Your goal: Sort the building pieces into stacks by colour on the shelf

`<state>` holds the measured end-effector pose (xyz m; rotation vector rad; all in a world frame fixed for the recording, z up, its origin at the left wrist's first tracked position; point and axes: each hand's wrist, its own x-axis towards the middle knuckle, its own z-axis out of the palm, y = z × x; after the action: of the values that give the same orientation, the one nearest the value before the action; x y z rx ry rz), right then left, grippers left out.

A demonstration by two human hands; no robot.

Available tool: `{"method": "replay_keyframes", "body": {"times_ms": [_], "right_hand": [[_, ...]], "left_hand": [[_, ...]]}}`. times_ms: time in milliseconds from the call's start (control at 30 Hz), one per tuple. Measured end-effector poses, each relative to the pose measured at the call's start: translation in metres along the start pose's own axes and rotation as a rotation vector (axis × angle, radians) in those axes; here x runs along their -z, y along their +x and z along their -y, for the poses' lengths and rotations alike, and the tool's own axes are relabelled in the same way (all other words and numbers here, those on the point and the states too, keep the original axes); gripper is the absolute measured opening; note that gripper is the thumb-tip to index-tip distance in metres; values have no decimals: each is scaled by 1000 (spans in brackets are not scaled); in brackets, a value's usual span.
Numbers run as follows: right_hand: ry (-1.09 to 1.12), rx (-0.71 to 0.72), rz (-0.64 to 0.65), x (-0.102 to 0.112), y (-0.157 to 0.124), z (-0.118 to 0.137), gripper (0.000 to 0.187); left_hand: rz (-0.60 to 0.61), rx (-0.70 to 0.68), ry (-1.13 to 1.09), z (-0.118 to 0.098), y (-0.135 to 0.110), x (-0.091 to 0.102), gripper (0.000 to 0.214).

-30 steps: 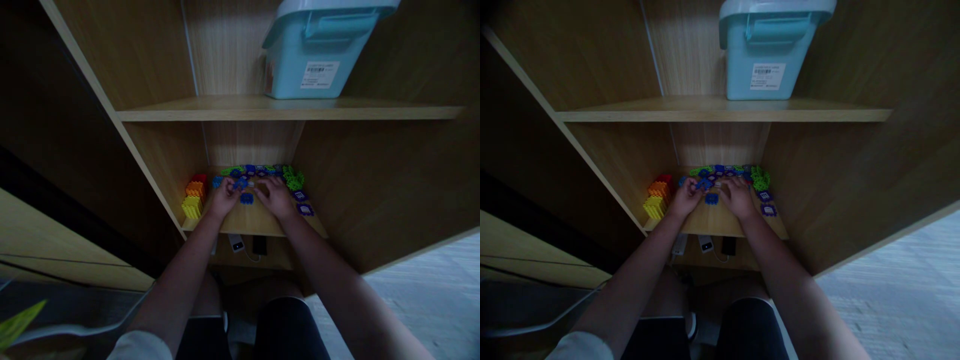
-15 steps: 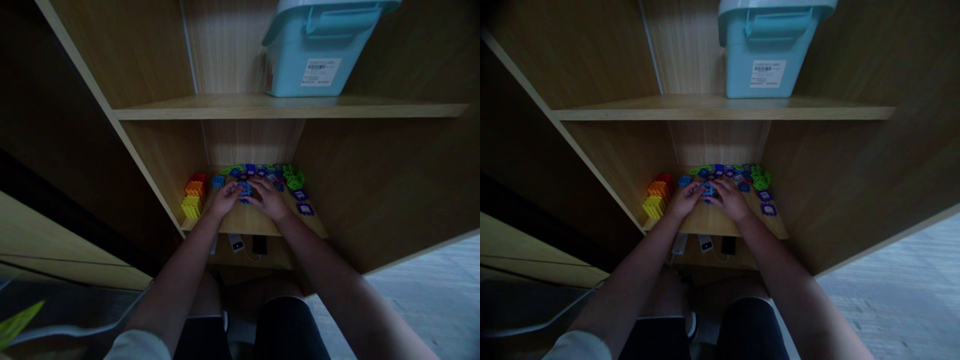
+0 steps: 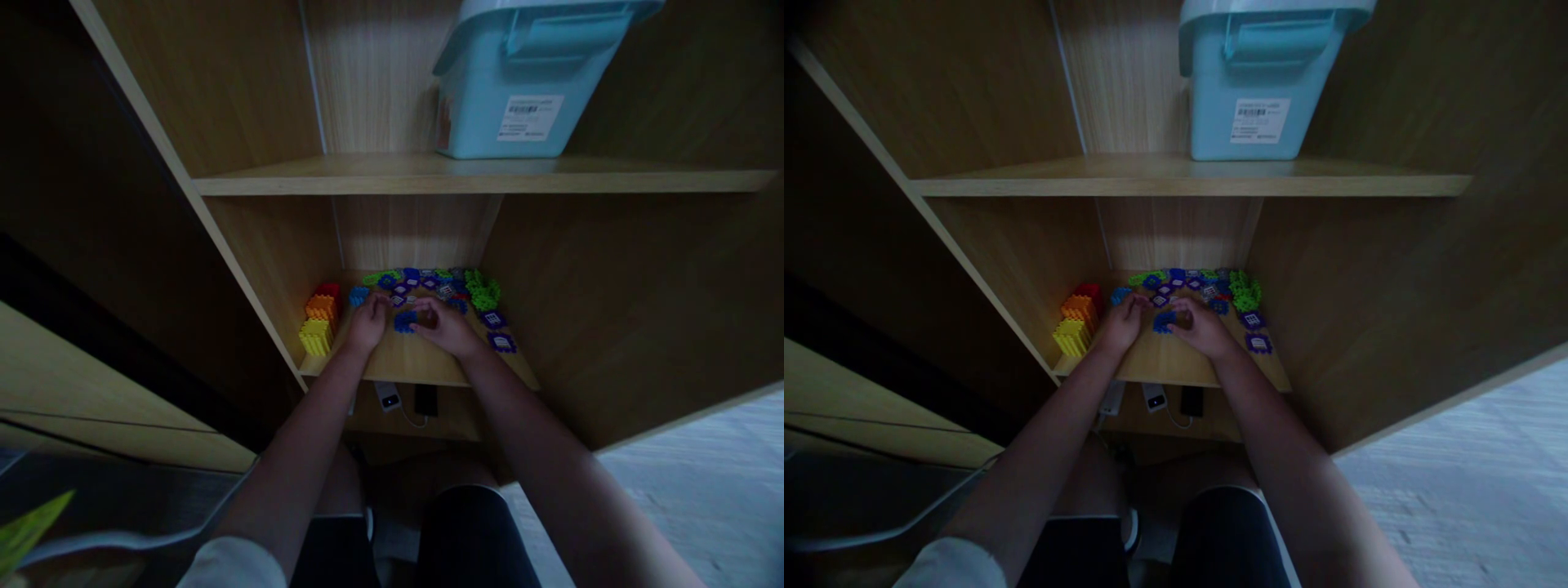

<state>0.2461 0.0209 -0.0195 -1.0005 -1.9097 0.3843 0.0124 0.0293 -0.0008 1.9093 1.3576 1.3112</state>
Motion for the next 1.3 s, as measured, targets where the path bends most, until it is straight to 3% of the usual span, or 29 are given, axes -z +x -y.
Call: {"method": "replay_keyframes", "body": {"times_ms": [233,633,967,1300], "right_hand": [[-2,-17,46,0,-2,-2,40],[-14,16,62,-1,-2,-2,39],[29,1,88,-3,-1,-4,40],[-5,11,98,0,0,2,37]], "left_hand": [[60,26,35,-6,1,-1,25],[35,81,157,-12,-2,1,25],[107,127,337,-24,-4,3,29],[102,132,319,-25,-4,3,29]]}}
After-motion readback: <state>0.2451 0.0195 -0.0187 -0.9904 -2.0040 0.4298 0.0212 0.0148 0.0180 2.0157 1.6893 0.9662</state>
